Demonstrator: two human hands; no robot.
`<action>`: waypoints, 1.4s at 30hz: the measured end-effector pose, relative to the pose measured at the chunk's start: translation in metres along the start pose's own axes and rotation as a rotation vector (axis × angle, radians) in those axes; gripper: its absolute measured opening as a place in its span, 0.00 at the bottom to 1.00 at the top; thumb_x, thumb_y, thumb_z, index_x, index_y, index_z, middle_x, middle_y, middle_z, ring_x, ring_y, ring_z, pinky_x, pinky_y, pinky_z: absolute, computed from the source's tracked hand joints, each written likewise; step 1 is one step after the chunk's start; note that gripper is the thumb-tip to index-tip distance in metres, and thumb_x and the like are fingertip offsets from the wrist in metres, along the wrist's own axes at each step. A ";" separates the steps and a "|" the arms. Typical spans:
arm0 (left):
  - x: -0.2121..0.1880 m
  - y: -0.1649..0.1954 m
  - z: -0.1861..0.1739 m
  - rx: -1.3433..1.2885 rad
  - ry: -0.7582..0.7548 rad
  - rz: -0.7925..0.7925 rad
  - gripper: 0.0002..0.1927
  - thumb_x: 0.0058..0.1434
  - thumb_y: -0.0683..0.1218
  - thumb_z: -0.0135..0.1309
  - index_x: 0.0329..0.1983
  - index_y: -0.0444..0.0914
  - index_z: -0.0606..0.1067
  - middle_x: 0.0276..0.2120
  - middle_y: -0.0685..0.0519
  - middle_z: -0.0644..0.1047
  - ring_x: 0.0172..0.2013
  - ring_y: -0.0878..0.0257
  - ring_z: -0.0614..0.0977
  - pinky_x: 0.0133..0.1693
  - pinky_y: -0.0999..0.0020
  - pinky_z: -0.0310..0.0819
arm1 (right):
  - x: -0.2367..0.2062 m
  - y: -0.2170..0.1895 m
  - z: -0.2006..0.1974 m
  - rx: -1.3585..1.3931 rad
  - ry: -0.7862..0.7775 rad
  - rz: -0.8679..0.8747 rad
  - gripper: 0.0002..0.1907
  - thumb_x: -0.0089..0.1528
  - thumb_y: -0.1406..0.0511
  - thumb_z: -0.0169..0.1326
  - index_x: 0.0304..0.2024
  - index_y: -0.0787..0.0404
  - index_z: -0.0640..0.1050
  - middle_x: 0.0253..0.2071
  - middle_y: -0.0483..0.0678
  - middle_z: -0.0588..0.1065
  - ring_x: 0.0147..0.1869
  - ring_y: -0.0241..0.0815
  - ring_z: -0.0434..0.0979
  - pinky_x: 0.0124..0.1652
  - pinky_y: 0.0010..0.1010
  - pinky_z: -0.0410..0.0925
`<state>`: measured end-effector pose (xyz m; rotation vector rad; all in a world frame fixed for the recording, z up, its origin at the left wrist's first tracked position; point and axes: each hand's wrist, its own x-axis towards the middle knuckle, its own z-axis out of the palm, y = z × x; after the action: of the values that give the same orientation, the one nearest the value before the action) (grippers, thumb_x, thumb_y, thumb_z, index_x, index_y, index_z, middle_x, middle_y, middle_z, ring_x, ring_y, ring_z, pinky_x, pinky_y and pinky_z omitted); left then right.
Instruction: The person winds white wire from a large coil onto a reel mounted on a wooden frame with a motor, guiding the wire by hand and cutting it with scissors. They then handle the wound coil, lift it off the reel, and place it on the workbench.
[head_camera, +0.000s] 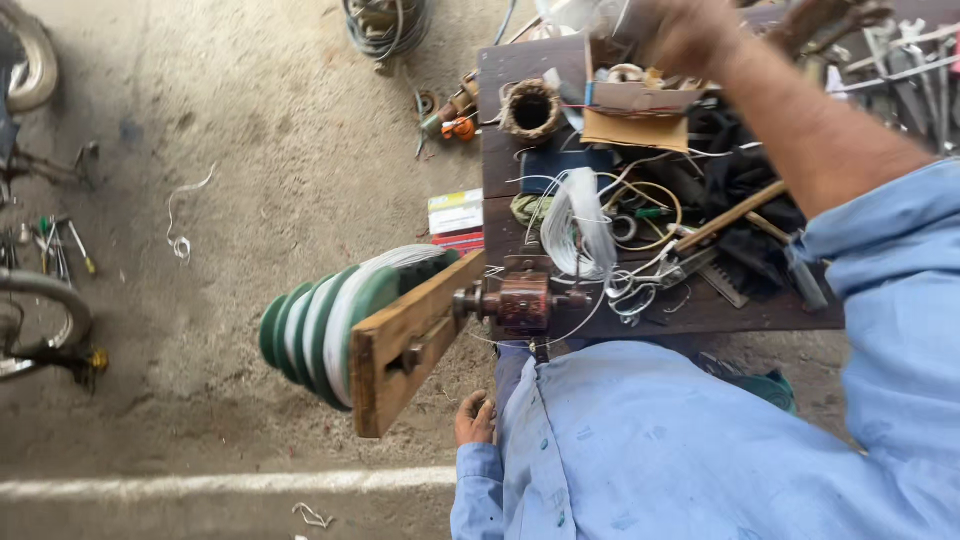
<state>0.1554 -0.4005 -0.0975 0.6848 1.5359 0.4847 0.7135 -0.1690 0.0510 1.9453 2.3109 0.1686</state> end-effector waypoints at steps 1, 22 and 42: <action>0.001 0.003 0.006 0.011 -0.010 -0.008 0.19 0.60 0.44 0.61 0.55 0.36 0.77 0.39 0.52 0.81 0.33 0.64 0.79 0.31 0.69 0.72 | -0.016 -0.005 0.011 0.007 -0.033 0.014 0.21 0.59 0.64 0.55 0.55 0.44 0.81 0.42 0.41 0.81 0.50 0.44 0.79 0.59 0.65 0.56; 0.007 0.049 0.005 0.211 0.072 0.349 0.15 0.60 0.43 0.61 0.50 0.35 0.79 0.39 0.54 0.82 0.39 0.66 0.81 0.44 0.71 0.78 | -0.089 -0.031 0.104 0.438 -0.080 0.464 0.42 0.48 0.42 0.70 0.58 0.56 0.78 0.59 0.54 0.74 0.64 0.54 0.70 0.56 0.53 0.64; 0.048 0.213 -0.174 0.365 -0.084 0.955 0.15 0.66 0.44 0.61 0.54 0.33 0.77 0.41 0.48 0.81 0.39 0.65 0.81 0.41 0.71 0.79 | -0.169 -0.289 -0.117 1.206 0.954 0.401 0.16 0.77 0.63 0.64 0.45 0.72 0.78 0.38 0.52 0.78 0.37 0.36 0.78 0.36 0.19 0.68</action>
<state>0.0112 -0.1951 0.0253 1.7166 1.1470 0.8669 0.4421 -0.3860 0.1233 3.5278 2.8090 -0.5246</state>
